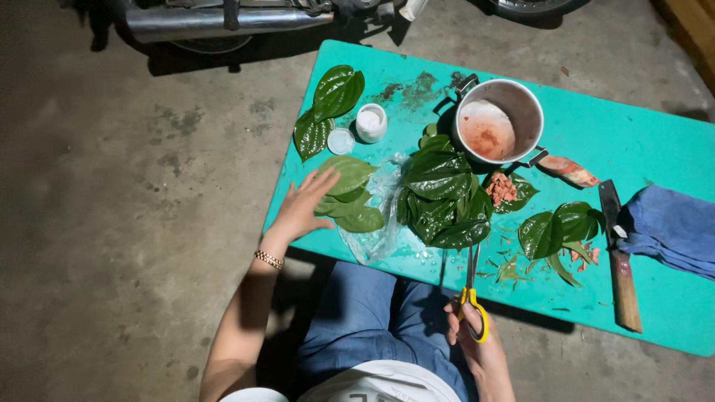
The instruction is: The person uses yellow-handled scissors to trim the edges of large green leaves on a teal table. They repeatedly pick up leaves, cut along the edges, and place the trimmed leaves into a pile. A pot, knife, and cloth are also present on the table.
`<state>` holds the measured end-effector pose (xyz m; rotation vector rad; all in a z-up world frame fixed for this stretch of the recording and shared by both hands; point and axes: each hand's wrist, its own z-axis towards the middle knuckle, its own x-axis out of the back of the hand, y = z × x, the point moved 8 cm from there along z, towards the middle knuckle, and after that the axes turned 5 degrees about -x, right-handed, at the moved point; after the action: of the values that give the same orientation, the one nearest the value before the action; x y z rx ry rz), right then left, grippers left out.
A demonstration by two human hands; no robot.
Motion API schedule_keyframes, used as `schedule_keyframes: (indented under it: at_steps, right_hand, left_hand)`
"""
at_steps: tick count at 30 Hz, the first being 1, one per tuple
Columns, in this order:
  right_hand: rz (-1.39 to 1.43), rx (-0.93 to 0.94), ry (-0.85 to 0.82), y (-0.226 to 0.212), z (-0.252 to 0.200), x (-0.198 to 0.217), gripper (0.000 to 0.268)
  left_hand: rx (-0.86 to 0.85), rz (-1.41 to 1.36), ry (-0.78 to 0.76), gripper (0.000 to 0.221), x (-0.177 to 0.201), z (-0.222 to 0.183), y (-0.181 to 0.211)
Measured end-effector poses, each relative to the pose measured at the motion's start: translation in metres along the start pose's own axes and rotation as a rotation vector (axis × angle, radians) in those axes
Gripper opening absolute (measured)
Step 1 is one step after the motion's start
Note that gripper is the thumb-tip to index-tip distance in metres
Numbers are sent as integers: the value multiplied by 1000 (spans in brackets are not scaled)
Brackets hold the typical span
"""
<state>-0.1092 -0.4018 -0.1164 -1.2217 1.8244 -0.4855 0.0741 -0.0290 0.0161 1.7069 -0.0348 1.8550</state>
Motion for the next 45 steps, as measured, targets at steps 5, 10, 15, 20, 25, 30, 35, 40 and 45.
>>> schedule_keyframes:
  at_steps: [5, 10, 15, 20, 25, 30, 35, 40, 45]
  right_hand:
    - [-14, 3, 24, 7, -5, 8, 45]
    - [-2, -37, 55, 16, -3, 9, 44]
    - [-34, -57, 46, 19, -1, 0, 44]
    - [-42, -61, 58, 12, -6, -3, 43]
    - [-51, -57, 66, 10, -8, -4, 43]
    - [-38, -53, 25, 15, -8, -10, 43]
    - [-129, 74, 87, -13, -11, -19, 36]
    - [-380, 346, 100, -93, 7, -59, 29]
    - [-342, 408, 133, -130, 39, -102, 33]
  left_hand:
    - [89, -189, 12, 72, 9, -5, -17]
    - [54, -323, 121, 42, 7, -8, -8]
    - [-65, -156, 270, 25, 9, -12, 14]
    - [41, -167, 397, 9, 32, -8, 5]
    - [132, -523, 472, 17, 49, 6, -16]
    - [162, -1001, 473, 14, 25, 21, -30]
    - [346, -1514, 256, 16, -27, 20, -36]
    - [396, -1704, 68, 17, -69, 22, -13]
    - [317, -1791, 2, 17, -88, 37, 25]
